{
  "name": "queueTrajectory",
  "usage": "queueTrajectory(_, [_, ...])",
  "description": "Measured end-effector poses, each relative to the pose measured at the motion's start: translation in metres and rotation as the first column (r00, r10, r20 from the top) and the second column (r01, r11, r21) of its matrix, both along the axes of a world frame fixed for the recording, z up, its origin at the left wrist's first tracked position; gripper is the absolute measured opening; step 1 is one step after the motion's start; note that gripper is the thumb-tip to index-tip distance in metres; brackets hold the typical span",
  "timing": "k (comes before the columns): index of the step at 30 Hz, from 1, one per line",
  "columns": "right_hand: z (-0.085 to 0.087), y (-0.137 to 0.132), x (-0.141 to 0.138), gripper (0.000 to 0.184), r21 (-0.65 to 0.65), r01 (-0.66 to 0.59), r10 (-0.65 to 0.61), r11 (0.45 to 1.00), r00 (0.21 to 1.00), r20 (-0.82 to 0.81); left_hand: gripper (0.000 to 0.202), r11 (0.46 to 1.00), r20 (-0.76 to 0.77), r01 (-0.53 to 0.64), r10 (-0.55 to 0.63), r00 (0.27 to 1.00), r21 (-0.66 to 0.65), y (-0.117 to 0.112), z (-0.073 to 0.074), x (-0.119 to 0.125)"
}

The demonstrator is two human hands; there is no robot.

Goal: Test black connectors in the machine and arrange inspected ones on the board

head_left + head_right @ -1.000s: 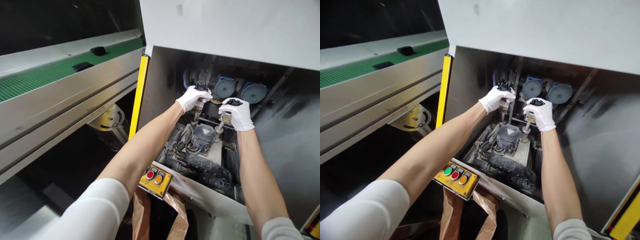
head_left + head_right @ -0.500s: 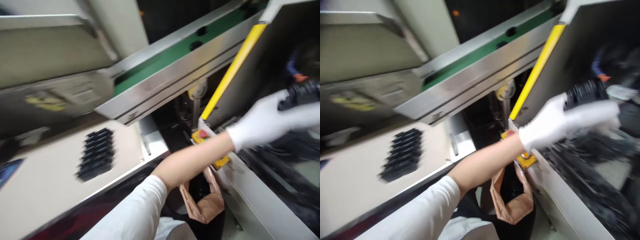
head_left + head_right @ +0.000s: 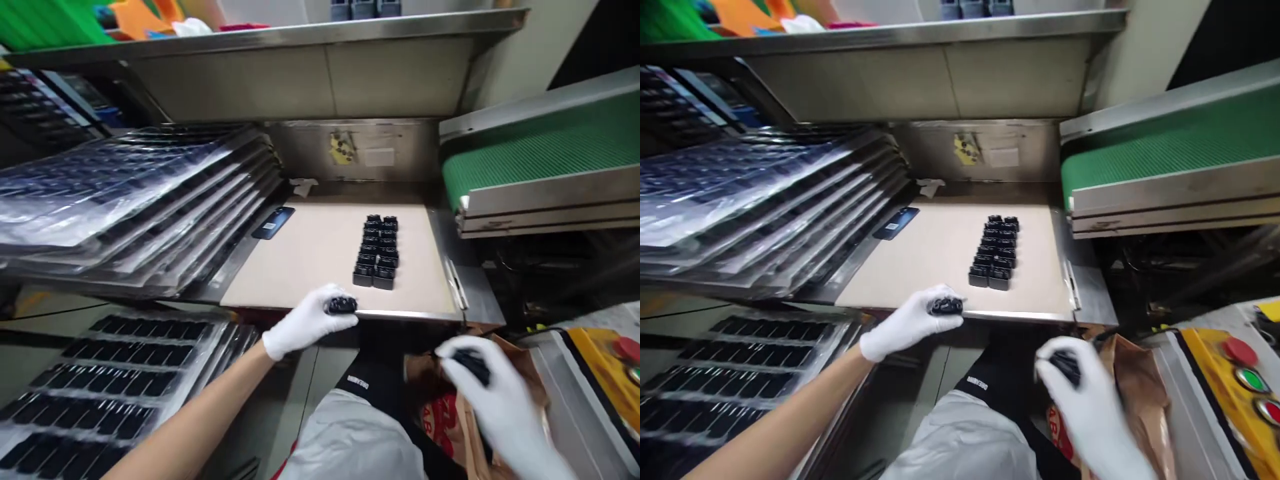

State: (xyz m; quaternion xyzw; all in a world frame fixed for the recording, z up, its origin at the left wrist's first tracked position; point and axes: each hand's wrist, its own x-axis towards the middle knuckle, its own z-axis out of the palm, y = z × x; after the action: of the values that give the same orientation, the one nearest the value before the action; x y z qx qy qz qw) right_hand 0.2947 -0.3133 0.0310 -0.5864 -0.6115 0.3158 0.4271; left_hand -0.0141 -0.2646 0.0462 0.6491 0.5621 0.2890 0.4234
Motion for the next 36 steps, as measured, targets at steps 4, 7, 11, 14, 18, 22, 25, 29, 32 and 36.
queueTrajectory(4, [-0.006, 0.058, -0.143, 0.017, 0.02, -0.407, 0.407, 0.913, 0.913, 0.009, 0.051, 0.977, 0.051, -0.211, 0.211, 0.976, 0.007, 0.037, -0.018, -0.1])
queueTrajectory(7, [-0.016, 0.119, -0.228, 0.021, 0.02, -0.504, 0.502, 0.864, 0.863, 0.065, 0.043, 0.973, 0.117, -0.232, 0.231, 0.966, -0.007, 0.055, -0.027, -0.153])
queueTrajectory(11, [-0.032, 0.18, -0.275, 0.034, -0.055, -0.55, 0.546, 0.834, 0.804, 0.237, 0.04, 0.98, -0.044, -0.156, 0.163, 0.986, 0.126, 0.08, -0.031, -0.189])
queueTrajectory(14, [-0.034, 0.202, -0.286, 0.046, -0.077, -0.578, 0.555, 0.813, 0.727, 0.405, 0.053, 0.986, -0.122, -0.103, 0.12, 0.985, 0.131, 0.098, -0.035, -0.199])
queueTrajectory(18, [-0.024, 0.208, -0.299, 0.049, -0.142, -0.525, 0.509, 0.839, 0.666, 0.546, 0.057, 0.99, -0.269, -0.018, 0.055, 0.962, 0.137, 0.111, -0.044, -0.206])
queueTrajectory(22, [-0.008, 0.177, -0.29, 0.06, -0.04, -0.459, 0.388, 0.887, 0.698, 0.601, 0.067, 0.972, -0.283, -0.062, 0.127, 0.951, 0.226, 0.096, -0.05, -0.204])
queueTrajectory(25, [0.005, 0.135, -0.249, 0.06, 0.202, -0.457, 0.252, 0.866, 0.748, 0.614, 0.066, 0.833, -0.11, -0.379, 0.455, 0.884, 0.403, 0.066, -0.05, -0.179])
queueTrajectory(29, [0.008, 0.097, -0.168, 0.046, 0.348, -0.277, -0.038, 0.896, 0.731, 0.681, 0.049, 0.66, -0.093, -0.297, 0.487, 0.868, 0.69, 0.035, -0.04, -0.102])
queueTrajectory(32, [-0.005, 0.095, -0.125, 0.046, 0.286, -0.169, -0.142, 0.943, 0.574, 0.806, 0.056, 0.756, -0.367, 0.064, 0.239, 0.899, 0.651, 0.043, -0.034, -0.037])
queueTrajectory(36, [-0.028, 0.092, -0.105, 0.046, 0.222, -0.17, -0.094, 0.96, 0.551, 0.829, 0.048, 0.82, -0.523, 0.225, 0.104, 0.846, 0.527, 0.06, -0.04, 0.003])
